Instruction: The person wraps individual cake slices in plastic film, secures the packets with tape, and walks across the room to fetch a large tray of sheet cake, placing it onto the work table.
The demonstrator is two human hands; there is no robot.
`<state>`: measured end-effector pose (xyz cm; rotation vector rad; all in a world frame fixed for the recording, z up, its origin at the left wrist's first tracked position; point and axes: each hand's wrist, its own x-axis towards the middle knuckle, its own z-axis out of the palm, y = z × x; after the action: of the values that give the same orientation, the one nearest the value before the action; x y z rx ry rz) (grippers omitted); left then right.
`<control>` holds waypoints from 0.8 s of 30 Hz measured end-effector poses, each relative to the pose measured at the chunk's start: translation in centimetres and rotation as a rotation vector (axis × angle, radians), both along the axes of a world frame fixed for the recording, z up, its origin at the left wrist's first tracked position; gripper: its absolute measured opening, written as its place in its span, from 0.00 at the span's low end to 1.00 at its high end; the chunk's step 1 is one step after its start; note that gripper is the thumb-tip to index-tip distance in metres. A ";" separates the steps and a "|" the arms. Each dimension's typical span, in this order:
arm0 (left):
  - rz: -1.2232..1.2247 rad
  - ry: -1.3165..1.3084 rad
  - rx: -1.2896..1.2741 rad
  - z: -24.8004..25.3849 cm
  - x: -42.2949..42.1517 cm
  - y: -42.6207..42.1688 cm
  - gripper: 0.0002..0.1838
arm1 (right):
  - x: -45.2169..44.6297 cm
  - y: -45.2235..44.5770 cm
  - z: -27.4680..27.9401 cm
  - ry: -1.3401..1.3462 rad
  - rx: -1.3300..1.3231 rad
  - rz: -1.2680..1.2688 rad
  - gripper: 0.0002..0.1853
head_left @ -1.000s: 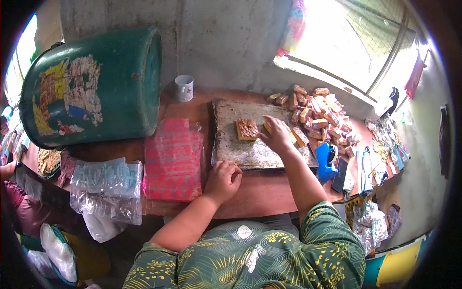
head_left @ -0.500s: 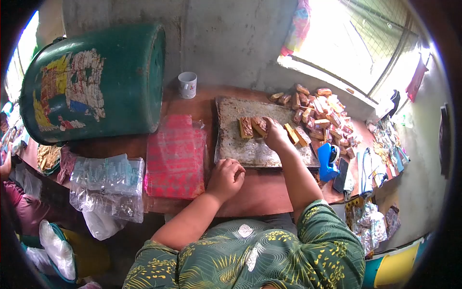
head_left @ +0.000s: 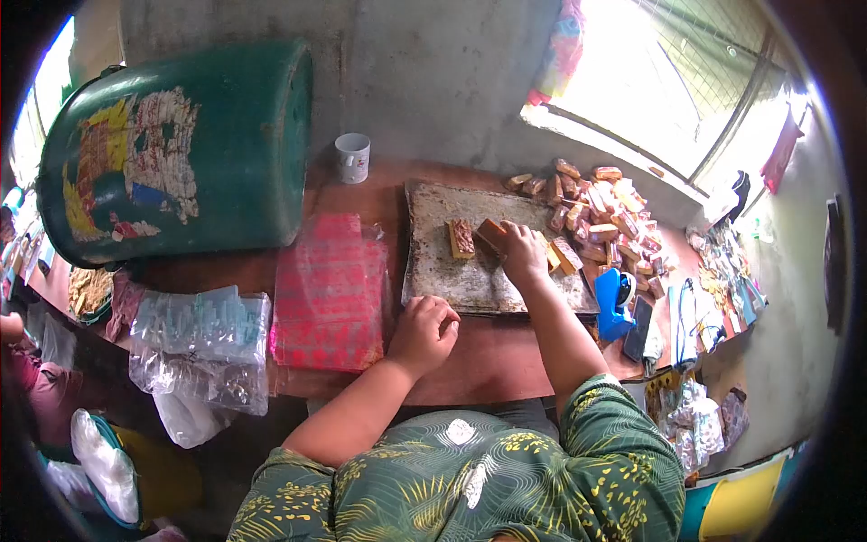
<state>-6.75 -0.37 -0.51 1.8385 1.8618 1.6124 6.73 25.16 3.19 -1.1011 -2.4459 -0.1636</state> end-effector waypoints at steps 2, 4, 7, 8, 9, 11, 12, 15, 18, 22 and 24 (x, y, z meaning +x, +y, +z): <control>0.002 0.003 -0.002 0.0 -0.2 0.2 0.03 | 0.0 -0.1 0.6 0.060 -0.060 -0.032 0.34; 0.007 -0.007 -0.015 0.3 -0.1 -0.1 0.03 | -0.2 -1.4 1.5 0.081 0.077 -0.056 0.36; 0.025 0.031 -0.029 0.0 -0.2 0.0 0.04 | -2.2 -2.9 2.7 0.163 0.000 -0.003 0.36; 0.020 0.032 -0.029 -0.2 -0.3 0.1 0.04 | -3.2 -3.4 2.8 0.181 -0.152 0.064 0.39; 0.013 0.032 -0.028 -0.5 -0.4 0.2 0.05 | -4.3 -4.4 3.3 0.194 -0.396 0.073 0.42; 0.009 0.030 -0.058 -0.5 -0.3 0.2 0.05 | -5.6 -5.8 2.1 0.092 -0.121 0.156 0.45; 0.014 0.027 -0.088 -0.3 -0.3 0.1 0.05 | -6.3 -6.1 2.1 0.032 -0.120 0.102 0.45; 0.018 0.042 -0.073 0.0 -0.4 0.1 0.05 | -7.3 -6.0 2.2 -0.097 -0.223 -0.037 0.46; 0.034 0.051 -0.022 -0.5 -0.4 0.3 0.05 | -6.7 -3.8 2.9 -0.129 -0.502 -0.146 0.45; 0.006 0.017 -0.015 -0.5 -0.2 0.2 0.05 | -2.5 -1.6 2.5 0.270 -0.624 -0.134 0.39; 0.010 0.028 -0.053 -0.3 -0.3 0.1 0.05 | 1.2 -2.2 2.9 0.767 -1.109 0.126 0.37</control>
<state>-7.02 -0.25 -0.79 1.8434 1.9085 1.5322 7.89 22.97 6.04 -1.0573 -1.7743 1.5044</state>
